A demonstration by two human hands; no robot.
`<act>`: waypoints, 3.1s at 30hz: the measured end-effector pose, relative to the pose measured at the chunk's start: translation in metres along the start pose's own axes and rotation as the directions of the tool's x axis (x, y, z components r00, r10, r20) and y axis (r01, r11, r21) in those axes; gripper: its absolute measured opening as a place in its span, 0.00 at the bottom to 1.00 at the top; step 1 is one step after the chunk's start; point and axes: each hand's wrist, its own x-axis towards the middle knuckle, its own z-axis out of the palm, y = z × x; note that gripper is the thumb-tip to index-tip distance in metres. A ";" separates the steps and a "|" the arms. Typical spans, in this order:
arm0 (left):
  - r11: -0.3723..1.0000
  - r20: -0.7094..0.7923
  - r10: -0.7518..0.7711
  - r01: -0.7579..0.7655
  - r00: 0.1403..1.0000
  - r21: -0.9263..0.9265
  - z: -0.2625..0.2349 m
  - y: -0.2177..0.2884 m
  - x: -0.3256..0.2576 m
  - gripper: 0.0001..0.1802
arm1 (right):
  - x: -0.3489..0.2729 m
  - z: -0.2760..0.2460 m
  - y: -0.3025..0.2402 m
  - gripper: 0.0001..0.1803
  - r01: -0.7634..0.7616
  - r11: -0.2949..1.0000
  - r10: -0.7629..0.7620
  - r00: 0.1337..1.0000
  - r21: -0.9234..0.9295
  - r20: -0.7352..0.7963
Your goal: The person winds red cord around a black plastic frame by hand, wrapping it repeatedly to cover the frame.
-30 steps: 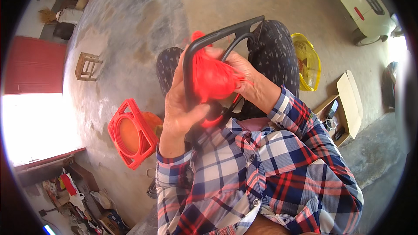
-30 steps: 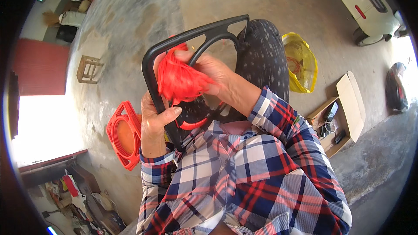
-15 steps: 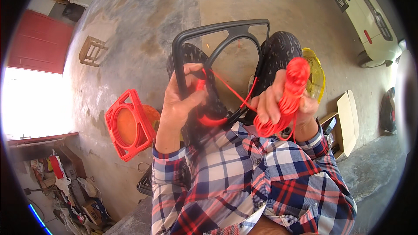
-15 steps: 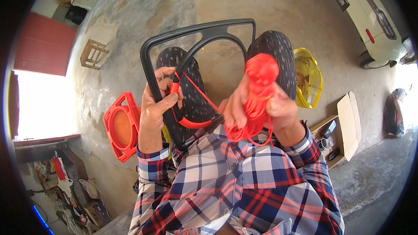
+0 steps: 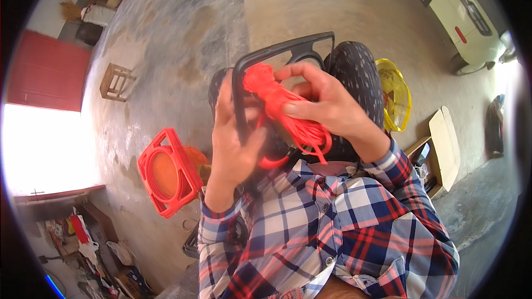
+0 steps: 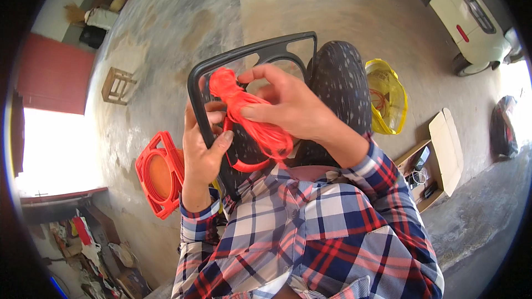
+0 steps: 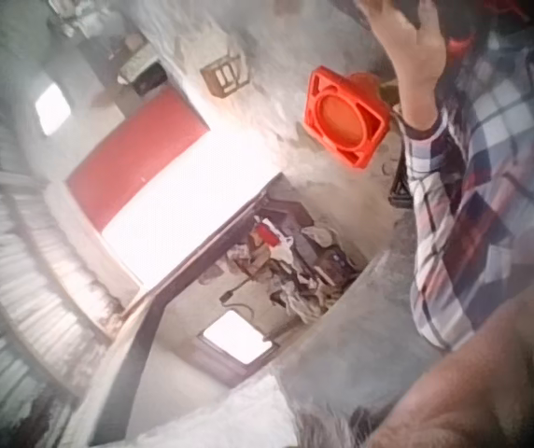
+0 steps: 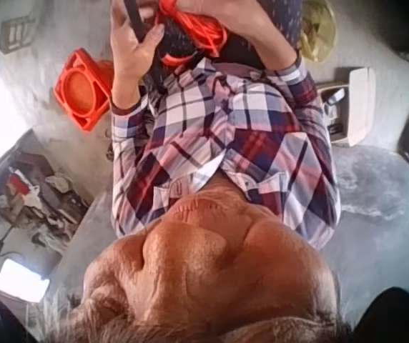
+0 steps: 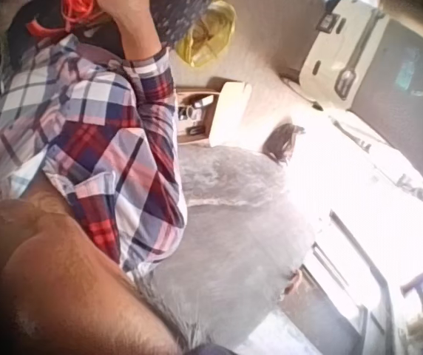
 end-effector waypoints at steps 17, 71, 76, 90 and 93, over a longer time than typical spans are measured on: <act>0.859 0.126 -0.028 0.088 0.992 -0.505 0.012 0.000 0.001 0.30 | 0.038 0.002 0.048 0.14 -0.243 0.583 0.238 0.963 0.775 0.123; 0.821 0.090 -0.181 0.201 0.979 -0.535 -0.003 -0.020 0.002 0.26 | -0.018 -0.033 0.046 0.26 0.089 0.675 -0.260 0.958 0.732 0.124; 0.780 0.054 -0.210 0.201 0.976 -0.593 -0.008 -0.028 -0.001 0.23 | -0.017 -0.027 0.034 0.24 0.058 0.693 -0.175 0.980 0.719 0.089; 0.988 0.102 0.074 -0.086 0.992 0.125 -0.002 -0.009 0.000 0.28 | 0.007 -0.006 -0.006 0.23 0.050 0.972 -0.041 0.998 -0.232 0.040; 0.979 0.041 0.192 -0.194 0.981 0.059 0.009 -0.005 0.003 0.42 | 0.013 0.010 -0.009 0.19 0.137 0.895 -0.179 0.982 -0.425 -0.061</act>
